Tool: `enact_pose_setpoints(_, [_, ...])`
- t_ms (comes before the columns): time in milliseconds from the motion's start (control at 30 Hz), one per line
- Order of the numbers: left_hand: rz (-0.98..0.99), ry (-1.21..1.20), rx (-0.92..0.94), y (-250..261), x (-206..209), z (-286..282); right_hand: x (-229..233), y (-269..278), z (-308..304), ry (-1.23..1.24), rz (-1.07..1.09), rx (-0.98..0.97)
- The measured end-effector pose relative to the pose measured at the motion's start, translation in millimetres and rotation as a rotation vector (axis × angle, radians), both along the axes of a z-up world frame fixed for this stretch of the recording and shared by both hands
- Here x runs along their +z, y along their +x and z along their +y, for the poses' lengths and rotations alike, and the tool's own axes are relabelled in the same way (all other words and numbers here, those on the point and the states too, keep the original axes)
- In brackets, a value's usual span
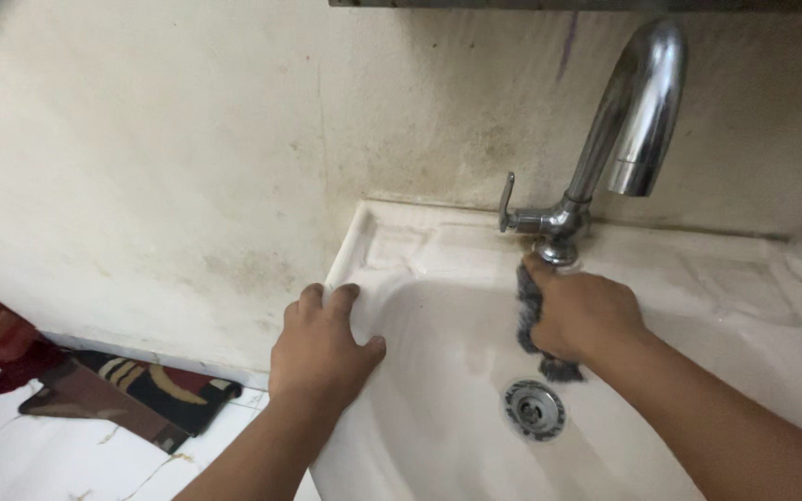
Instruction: The person scrubs a white ceramic sink with a steel wool pad, focusing on the basin, rim, and faucet base. After scrubbing, the person turns on the tap and rinses their hands and the sink surface under running water.
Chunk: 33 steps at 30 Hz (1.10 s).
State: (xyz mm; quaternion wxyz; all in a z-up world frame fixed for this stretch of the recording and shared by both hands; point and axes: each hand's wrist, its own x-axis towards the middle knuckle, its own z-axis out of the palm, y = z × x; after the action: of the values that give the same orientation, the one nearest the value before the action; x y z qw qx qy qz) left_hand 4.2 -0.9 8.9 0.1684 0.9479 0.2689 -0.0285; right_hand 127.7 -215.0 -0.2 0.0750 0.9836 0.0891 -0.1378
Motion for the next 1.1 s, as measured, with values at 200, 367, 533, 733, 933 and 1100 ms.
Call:
enact_pose_setpoints(200, [0.007, -0.006, -0.014, 0, 0, 0, 19, -14, -9, 0.105, -0.047, -0.066])
enact_pose_setpoints(367, [0.038, -0.006, -0.018, 1, 3, -1, -12, -5, 20, 0.161, -0.273, 0.169])
enact_pose_setpoints(533, [0.058, -0.036, -0.017, 2, 5, -1, -46, 7, 31, 0.29, -0.457, 0.222])
enact_pose_setpoints(733, [0.096, -0.031, -0.026, 2, 7, -2, -38, -11, 24, 0.214, -0.416, 0.258])
enact_pose_setpoints(933, [0.051, -0.033, -0.043, 1, 6, -1, 0, -8, 29, 0.133, 0.002, -0.08])
enact_pose_setpoints(1100, [0.06, -0.039, -0.043, 3, 2, 1, 12, 7, 39, 0.03, 0.083, -0.065])
